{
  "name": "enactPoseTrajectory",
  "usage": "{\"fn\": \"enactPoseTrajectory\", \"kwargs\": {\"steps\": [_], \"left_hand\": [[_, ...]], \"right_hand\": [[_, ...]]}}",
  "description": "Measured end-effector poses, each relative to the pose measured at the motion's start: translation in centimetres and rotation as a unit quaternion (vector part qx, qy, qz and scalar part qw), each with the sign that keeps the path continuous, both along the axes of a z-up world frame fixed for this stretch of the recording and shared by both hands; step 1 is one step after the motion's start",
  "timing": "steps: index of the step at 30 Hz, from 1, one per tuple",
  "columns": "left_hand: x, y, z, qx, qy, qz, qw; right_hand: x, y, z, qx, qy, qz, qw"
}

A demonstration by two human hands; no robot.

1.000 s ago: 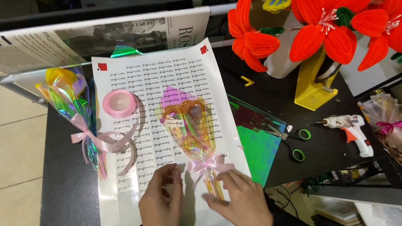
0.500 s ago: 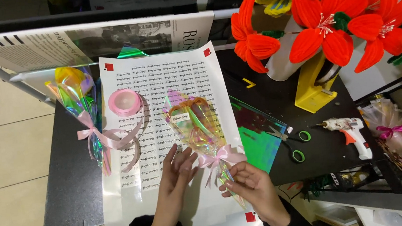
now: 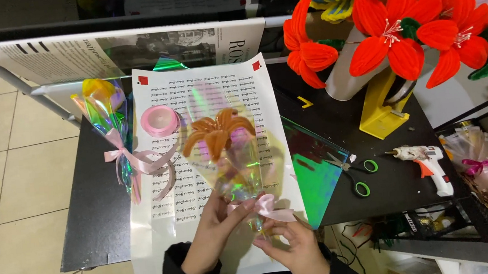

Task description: The person wraps a pink ribbon around a bouquet of artificial flowers, ties a bow, and trims the ribbon ends with scissors. They then adjust the bow and the wrapping to finalize the presentation.

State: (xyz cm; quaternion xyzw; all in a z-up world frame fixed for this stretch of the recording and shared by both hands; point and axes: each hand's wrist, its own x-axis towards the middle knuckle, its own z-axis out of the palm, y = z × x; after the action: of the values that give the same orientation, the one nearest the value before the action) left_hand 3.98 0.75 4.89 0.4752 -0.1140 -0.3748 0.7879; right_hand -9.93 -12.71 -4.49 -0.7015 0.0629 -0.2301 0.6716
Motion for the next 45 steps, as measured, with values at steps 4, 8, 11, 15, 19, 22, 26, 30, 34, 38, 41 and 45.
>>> {"fn": "enactPoseTrajectory", "kwargs": {"steps": [4, 8, 11, 15, 19, 22, 26, 30, 34, 38, 41, 45], "left_hand": [[1.6, 1.7, -0.4, 0.153, -0.093, 0.05, 0.983], [3.1, 1.5, 4.1, 0.113, -0.146, 0.119, 0.976], [4.0, 1.0, 6.6, 0.08, -0.207, 0.137, 0.965], [6.1, 0.4, 7.8, 0.061, -0.252, 0.172, 0.95], [8.7, -0.8, 7.4, 0.028, -0.262, 0.165, 0.95], [10.5, -1.9, 7.2, -0.005, -0.258, 0.195, 0.946], [11.7, -2.8, 7.2, 0.005, -0.24, 0.194, 0.951], [11.3, -3.5, 7.9, 0.066, -0.231, 0.15, 0.959], [11.3, -4.0, 7.3, 0.096, -0.172, 0.119, 0.973], [12.9, -4.4, 3.9, 0.211, -0.121, 0.076, 0.967], [14.3, -4.0, 0.7, 0.286, -0.125, 0.006, 0.95], [15.2, -2.2, 1.4, 0.436, -0.257, -0.137, 0.852]], "right_hand": [[1.7, 0.6, 2.3, -0.079, -0.03, 0.026, 0.996], [2.5, 0.9, 3.6, -0.115, -0.002, 0.037, 0.993], [2.2, -0.4, 4.5, -0.096, 0.054, 0.051, 0.993], [1.6, -4.6, 9.4, -0.145, 0.152, 0.105, 0.972], [5.1, -7.9, 12.1, -0.249, 0.054, 0.044, 0.966], [9.5, -8.3, 14.4, -0.298, -0.029, 0.054, 0.953], [14.0, -8.0, 15.6, -0.315, -0.004, 0.153, 0.937], [15.9, -8.4, 15.4, -0.257, 0.098, 0.231, 0.933], [16.8, -9.9, 10.7, -0.149, 0.107, 0.273, 0.944], [17.6, -10.7, 6.9, -0.004, 0.142, 0.207, 0.968], [17.6, -11.2, 5.9, 0.02, 0.167, 0.212, 0.963], [17.4, -11.3, 5.5, 0.019, 0.19, 0.248, 0.95]]}}
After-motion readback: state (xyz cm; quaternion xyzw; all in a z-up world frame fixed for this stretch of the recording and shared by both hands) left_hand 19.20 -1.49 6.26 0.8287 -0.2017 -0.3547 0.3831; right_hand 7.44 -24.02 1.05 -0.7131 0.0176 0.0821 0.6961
